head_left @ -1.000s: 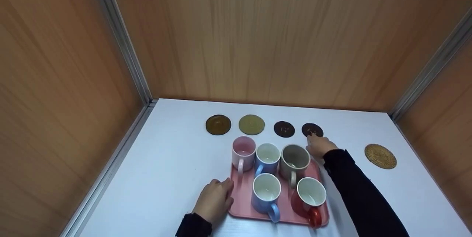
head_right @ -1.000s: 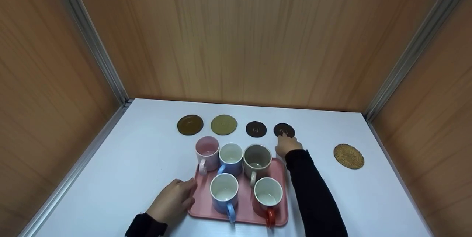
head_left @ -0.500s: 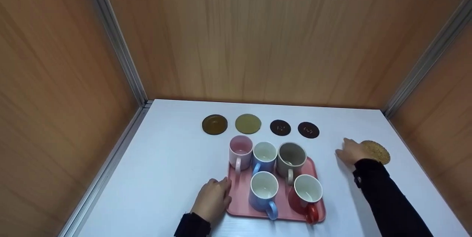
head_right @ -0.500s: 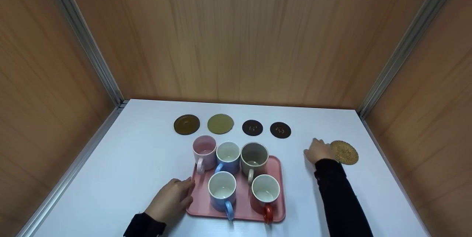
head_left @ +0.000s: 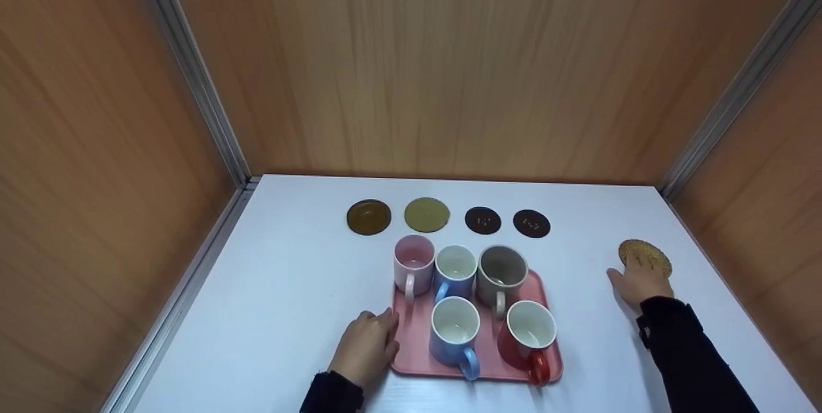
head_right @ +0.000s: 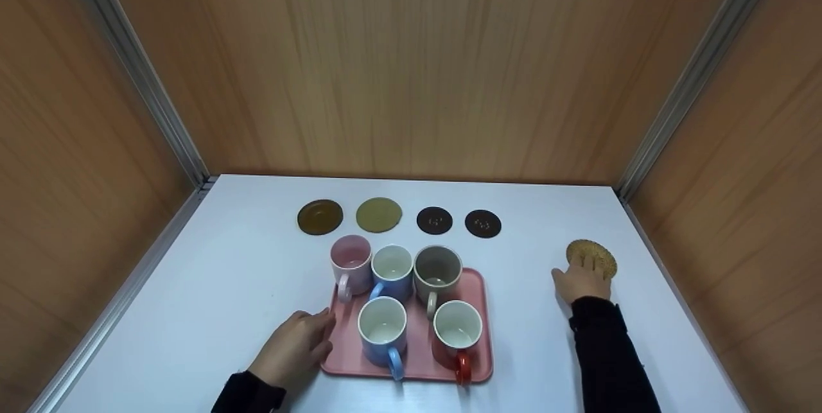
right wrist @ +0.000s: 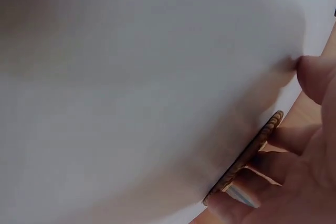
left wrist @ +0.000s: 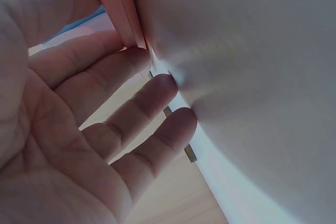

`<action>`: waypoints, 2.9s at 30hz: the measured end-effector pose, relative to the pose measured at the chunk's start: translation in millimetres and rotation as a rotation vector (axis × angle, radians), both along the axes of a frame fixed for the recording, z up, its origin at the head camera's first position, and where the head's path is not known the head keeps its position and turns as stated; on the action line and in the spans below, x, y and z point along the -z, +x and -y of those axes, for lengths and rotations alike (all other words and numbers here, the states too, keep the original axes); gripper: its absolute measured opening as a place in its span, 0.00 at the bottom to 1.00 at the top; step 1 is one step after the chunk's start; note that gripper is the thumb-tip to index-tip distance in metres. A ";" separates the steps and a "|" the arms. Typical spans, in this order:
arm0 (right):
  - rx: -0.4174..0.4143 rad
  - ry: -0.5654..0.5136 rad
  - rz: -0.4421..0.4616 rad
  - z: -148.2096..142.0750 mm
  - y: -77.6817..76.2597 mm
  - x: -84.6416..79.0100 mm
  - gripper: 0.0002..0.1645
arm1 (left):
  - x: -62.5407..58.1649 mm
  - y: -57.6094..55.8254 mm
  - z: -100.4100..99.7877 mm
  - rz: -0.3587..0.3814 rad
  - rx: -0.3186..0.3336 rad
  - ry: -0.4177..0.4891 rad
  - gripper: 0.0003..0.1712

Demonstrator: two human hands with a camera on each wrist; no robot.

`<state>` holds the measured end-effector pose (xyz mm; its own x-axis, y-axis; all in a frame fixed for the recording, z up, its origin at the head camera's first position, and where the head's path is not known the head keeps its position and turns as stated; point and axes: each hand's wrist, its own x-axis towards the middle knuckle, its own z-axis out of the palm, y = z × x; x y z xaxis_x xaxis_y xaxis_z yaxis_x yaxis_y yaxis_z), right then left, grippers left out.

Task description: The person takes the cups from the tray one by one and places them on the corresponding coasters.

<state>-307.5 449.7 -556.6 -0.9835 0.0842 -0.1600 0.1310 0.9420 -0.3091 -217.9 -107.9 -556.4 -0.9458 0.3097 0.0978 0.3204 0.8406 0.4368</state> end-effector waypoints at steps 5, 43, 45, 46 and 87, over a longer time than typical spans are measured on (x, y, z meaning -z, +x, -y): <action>0.030 -0.014 0.035 3.9 -0.8 -6.4 0.49 | -0.3 0.3 1.2 0.015 -0.001 0.017 0.27; -0.056 0.159 0.138 34.9 -2.7 -29.2 0.57 | 4.6 -1.1 2.5 -0.058 0.031 0.002 0.24; -0.057 0.145 0.129 35.1 -4.2 -27.4 0.53 | 4.6 -1.0 3.1 -0.071 0.035 -0.002 0.24; -0.065 0.140 0.123 35.2 -4.8 -27.2 0.51 | 4.6 -1.0 3.2 -0.078 0.038 -0.002 0.24; -0.189 0.088 0.248 73.1 -51.9 -29.3 0.66 | -0.1 -1.5 1.1 0.033 -0.005 0.042 0.25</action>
<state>-359.3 376.6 -527.4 -0.9152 -0.0721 -0.3965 0.0120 0.9786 -0.2057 -219.3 -109.0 -556.2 -0.9502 0.3013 0.0795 0.3012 0.8229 0.4818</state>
